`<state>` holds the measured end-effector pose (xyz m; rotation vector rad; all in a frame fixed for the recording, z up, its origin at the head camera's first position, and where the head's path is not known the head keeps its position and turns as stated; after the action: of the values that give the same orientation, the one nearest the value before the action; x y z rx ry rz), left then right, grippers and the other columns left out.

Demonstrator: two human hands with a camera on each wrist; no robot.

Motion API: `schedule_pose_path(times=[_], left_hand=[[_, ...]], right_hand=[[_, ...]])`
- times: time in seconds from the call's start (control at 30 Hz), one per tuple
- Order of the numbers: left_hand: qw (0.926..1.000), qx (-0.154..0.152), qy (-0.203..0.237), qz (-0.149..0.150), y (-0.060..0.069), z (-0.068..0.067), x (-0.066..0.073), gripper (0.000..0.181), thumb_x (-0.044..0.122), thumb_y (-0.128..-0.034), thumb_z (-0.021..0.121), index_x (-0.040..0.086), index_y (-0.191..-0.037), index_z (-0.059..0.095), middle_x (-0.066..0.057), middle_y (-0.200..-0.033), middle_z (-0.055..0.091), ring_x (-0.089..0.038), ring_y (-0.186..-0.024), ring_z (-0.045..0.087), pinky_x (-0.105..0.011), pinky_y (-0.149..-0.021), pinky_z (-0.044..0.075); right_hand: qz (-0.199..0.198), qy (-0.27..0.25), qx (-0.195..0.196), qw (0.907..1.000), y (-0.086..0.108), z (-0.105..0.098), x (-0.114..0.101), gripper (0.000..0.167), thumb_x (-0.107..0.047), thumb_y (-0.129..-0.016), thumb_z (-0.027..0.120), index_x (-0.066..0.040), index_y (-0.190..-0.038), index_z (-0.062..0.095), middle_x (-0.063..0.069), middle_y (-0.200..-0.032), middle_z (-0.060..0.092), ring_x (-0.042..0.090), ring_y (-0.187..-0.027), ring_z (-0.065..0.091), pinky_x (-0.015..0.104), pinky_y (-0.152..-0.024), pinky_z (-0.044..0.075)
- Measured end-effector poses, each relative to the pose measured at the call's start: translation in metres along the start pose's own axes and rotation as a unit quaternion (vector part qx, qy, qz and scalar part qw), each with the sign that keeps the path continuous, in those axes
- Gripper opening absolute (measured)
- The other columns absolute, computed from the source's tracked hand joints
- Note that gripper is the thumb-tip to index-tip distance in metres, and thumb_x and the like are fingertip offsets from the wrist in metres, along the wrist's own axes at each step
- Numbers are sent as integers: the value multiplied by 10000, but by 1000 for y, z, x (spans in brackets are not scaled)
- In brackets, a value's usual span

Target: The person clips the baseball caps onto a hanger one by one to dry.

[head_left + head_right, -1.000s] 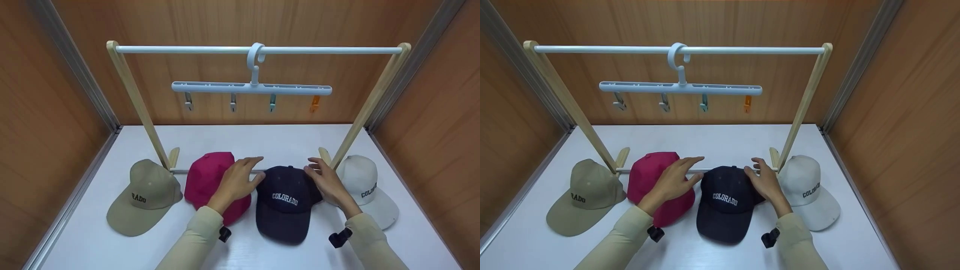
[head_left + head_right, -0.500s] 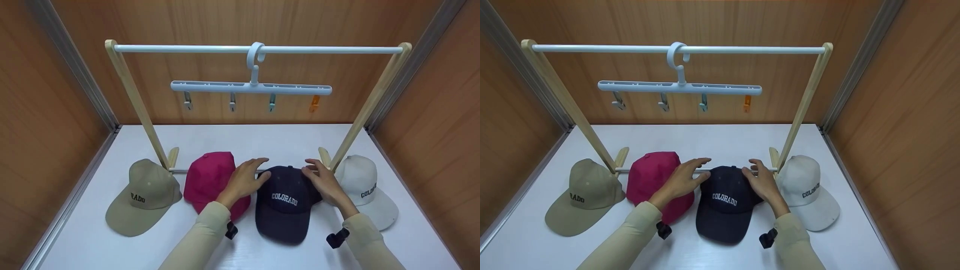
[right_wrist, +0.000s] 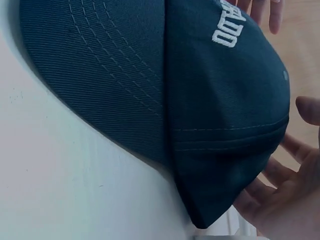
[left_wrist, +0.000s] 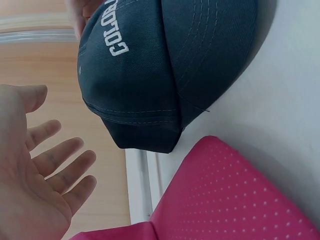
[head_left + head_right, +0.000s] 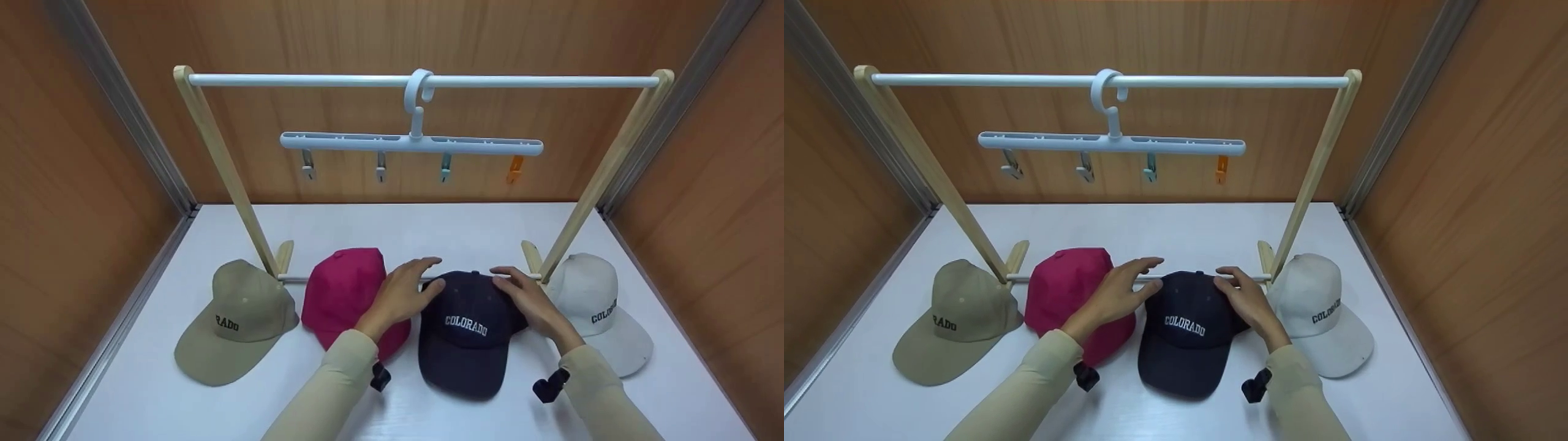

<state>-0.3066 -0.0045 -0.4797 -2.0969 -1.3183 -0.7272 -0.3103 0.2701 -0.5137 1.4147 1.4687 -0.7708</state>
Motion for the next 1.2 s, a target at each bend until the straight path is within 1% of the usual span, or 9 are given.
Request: schedule_pose_path(times=[0.13, 0.37, 0.5, 0.63, 0.77, 0.93, 1.1, 1.2], left_hand=[[10000, 7, -19, 33, 0, 0, 0, 530, 434, -1059, 612, 238, -1548, 556, -33, -1527, 595, -233, -1452, 514, -515, -1206, 394], [10000, -15, -16, 80, -3, 3, 3, 529, 424, -1059, 618, 220, -1544, 561, -32, -1506, 612, -219, -1423, 544, -483, -1179, 434], [10000, -33, -55, 42, -5, 5, 4, 526, 435, -1060, 609, 232, -1543, 562, -27, -1511, 610, -219, -1428, 542, -489, -1181, 430], [9999, -58, -93, 28, -6, 6, 5, 522, 434, -1060, 612, 244, -1543, 560, -24, -1509, 611, -212, -1423, 547, -483, -1177, 435], [9999, -82, -119, 9, -6, 7, 5, 521, 440, -1060, 612, 242, -1540, 564, -30, -1497, 619, -219, -1416, 553, -491, -1173, 435], [9998, -170, -96, -6, -8, 9, 6, 522, 452, -1061, 609, 248, -1539, 562, -44, -1486, 629, -230, -1396, 569, -496, -1163, 443], [9997, -242, 19, 22, -10, 12, 3, 521, 450, -1065, 604, 238, -1539, 562, -56, -1474, 637, -239, -1365, 591, -497, -1144, 459], [9993, -315, 183, 35, -12, 13, 1, 517, 431, -1066, 607, 222, -1537, 565, -63, -1472, 638, -240, -1356, 602, -477, -1142, 463]], right_hand=[[-47, -169, -42, 9998, -1, -1, 4, 541, -391, -1123, 524, -76, -1562, 487, 197, -1492, 573, 334, -1369, 536, 484, -1193, 332], [-157, -222, 8, 9996, -1, -2, 6, 473, -371, -1100, 586, -93, -1482, 584, 121, -1383, 628, 219, -1224, 594, 363, -1102, 405], [-146, -340, 23, 9993, -1, -2, 5, 461, -358, -1084, 621, -89, -1458, 606, 105, -1348, 641, 195, -1190, 608, 314, -1059, 436], [-133, -526, -29, 9985, -1, -1, 4, 453, -313, -1074, 647, -52, -1442, 604, 103, -1314, 645, 197, -1170, 612, 270, -1016, 470], [-180, -552, -108, 9983, -1, 0, 2, 430, -265, -1076, 644, -21, -1427, 601, 96, -1285, 650, 196, -1148, 614, 252, -984, 490], [-293, -445, -133, 9985, 0, 2, -2, 393, -217, -1079, 629, -4, -1409, 610, 102, -1286, 664, 192, -1142, 622, 248, -978, 495], [-340, -460, -88, 9983, 1, 2, -5, 336, -162, -1070, 625, -9, -1369, 631, 115, -1274, 672, 198, -1137, 629, 256, -968, 506], [-370, -487, -98, 9981, 1, 3, -7, 327, -146, -1068, 625, -6, -1363, 631, 122, -1273, 667, 205, -1139, 626, 263, -969, 507]])
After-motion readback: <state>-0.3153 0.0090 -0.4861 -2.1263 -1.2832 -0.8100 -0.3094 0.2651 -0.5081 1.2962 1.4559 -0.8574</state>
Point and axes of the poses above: each hand's wrist, its own y-axis away from the middle knuckle, its own z-axis out of the palm, x = y × z, the point moved 4 cm from there along -y, towards the middle knuckle
